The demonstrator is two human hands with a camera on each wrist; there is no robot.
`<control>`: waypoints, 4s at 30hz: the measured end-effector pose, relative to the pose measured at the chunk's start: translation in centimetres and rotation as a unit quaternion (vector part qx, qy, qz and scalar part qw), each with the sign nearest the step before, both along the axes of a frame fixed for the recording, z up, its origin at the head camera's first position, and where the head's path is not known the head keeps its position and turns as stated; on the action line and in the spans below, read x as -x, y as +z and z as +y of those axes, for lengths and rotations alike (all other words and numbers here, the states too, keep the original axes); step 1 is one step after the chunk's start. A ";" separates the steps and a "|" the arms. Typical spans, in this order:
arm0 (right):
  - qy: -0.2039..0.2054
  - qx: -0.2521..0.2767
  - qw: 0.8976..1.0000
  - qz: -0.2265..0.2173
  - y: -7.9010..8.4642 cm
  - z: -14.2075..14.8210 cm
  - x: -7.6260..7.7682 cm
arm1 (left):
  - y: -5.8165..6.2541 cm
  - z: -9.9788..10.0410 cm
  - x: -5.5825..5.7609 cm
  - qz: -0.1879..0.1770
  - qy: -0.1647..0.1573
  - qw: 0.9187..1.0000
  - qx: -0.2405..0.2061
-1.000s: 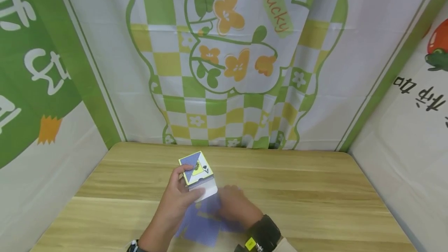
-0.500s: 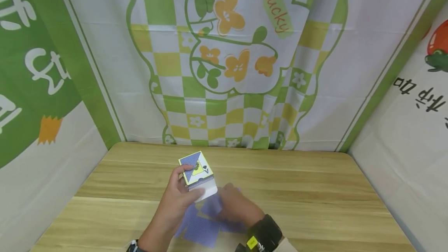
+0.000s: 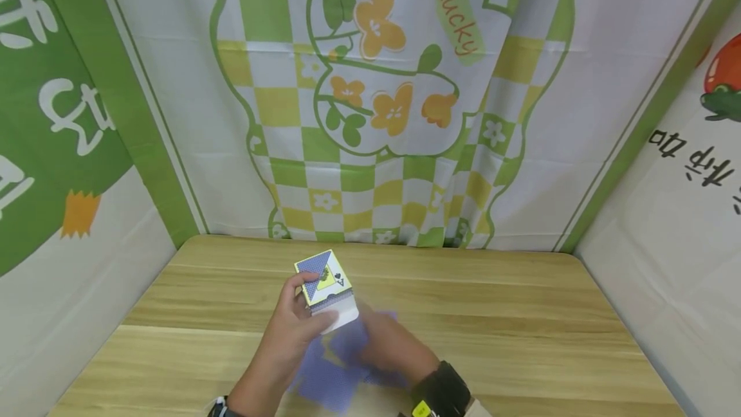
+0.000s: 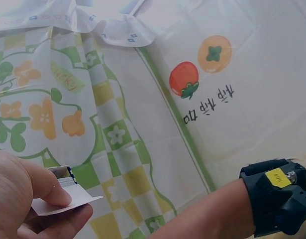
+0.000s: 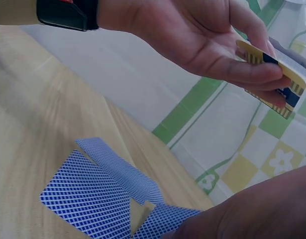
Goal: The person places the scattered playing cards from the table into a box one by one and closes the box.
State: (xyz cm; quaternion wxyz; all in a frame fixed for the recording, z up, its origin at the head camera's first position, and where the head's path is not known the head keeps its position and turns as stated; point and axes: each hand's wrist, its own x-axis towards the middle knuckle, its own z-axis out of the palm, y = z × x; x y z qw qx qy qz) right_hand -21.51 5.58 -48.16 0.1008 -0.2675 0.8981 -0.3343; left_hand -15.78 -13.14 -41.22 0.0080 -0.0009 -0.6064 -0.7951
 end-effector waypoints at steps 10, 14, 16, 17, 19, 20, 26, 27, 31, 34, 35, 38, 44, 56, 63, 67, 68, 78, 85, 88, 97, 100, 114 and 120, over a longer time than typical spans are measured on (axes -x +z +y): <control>0.031 0.032 0.998 -0.035 1.0 1.7 -2.1 | 0.3 -0.2 0.1 0.001 -0.001 1.000 0.005; 0.052 0.069 0.994 -0.072 1.5 3.2 -2.8 | 0.2 -0.1 0.1 0.002 0.000 1.000 0.006; 0.069 0.095 0.989 -0.085 1.9 3.9 -3.3 | 0.0 0.1 0.1 0.001 0.001 1.000 0.004; 0.081 0.109 0.987 -0.089 2.2 4.3 -3.5 | -0.1 0.2 0.1 0.002 0.002 1.000 0.005; 0.100 0.147 0.978 -0.113 2.9 4.9 -3.9 | -0.2 0.4 0.1 0.003 0.004 1.000 0.003; 0.107 0.166 0.972 -0.125 3.3 5.1 -4.0 | -0.3 0.5 0.1 0.005 0.003 1.000 0.001; 0.127 0.261 0.933 -0.214 5.3 5.5 -4.4 | -0.6 0.8 0.0 0.013 -0.006 1.000 0.002; 0.129 0.271 0.927 -0.224 5.5 5.5 -4.5 | -0.7 0.8 0.0 0.013 -0.008 1.000 0.003; 0.131 0.305 0.902 -0.276 5.7 5.2 -4.5 | -0.7 0.9 0.0 0.013 -0.011 1.000 0.002; 0.123 0.320 0.889 -0.302 5.5 5.0 -4.5 | -0.8 1.1 0.1 0.015 -0.011 1.000 0.004; 0.120 0.323 0.887 -0.309 5.4 5.0 -4.5 | -0.8 1.1 0.0 0.016 -0.011 1.000 0.004; 0.111 0.332 0.880 -0.321 5.3 5.0 -4.5 | -0.9 1.2 0.1 0.019 -0.011 1.000 0.003; 0.094 0.355 0.868 -0.334 5.6 4.9 -4.5 | -1.1 1.3 0.2 0.019 -0.021 1.000 0.010; 0.104 0.401 0.836 -0.360 5.9 4.8 -4.6 | -1.1 1.7 0.1 0.004 -0.023 1.000 0.019; 0.108 0.415 0.827 -0.363 5.8 4.6 -4.6 | -1.0 1.9 -0.1 0.003 -0.023 0.999 0.025; 0.083 0.422 0.826 -0.365 5.9 4.4 -4.6 | -1.1 1.8 -0.1 0.002 -0.033 0.999 0.028; 0.075 0.424 0.825 -0.366 5.9 4.4 -4.7 | -1.1 1.8 -0.1 0.002 -0.034 0.999 0.028; 0.008 0.466 0.818 -0.338 6.8 4.3 -5.1 | -1.0 1.8 -0.2 -0.002 -0.032 0.999 0.031; -0.021 0.446 0.853 -0.268 6.6 4.0 -5.2 | -0.8 2.1 -0.7 -0.013 -0.046 0.999 0.025; -0.042 0.436 0.861 -0.259 6.5 4.1 -5.2 | -0.7 2.2 -0.8 -0.014 -0.054 0.998 0.021; -0.100 0.399 0.888 -0.206 6.1 4.4 -4.4 | -0.8 2.4 -0.8 -0.001 -0.087 0.996 0.021; -0.110 0.391 0.894 -0.191 6.0 4.6 -4.1 | -0.7 2.3 -0.8 -0.004 -0.084 0.996 0.024; -0.114 0.355 0.916 -0.148 6.4 4.8 -3.9 | -0.9 2.5 -0.8 0.002 -0.107 0.994 0.017; -0.130 0.214 0.966 -0.061 5.4 5.7 -3.1 | -0.5 2.3 -0.9 -0.015 -0.078 0.997 0.021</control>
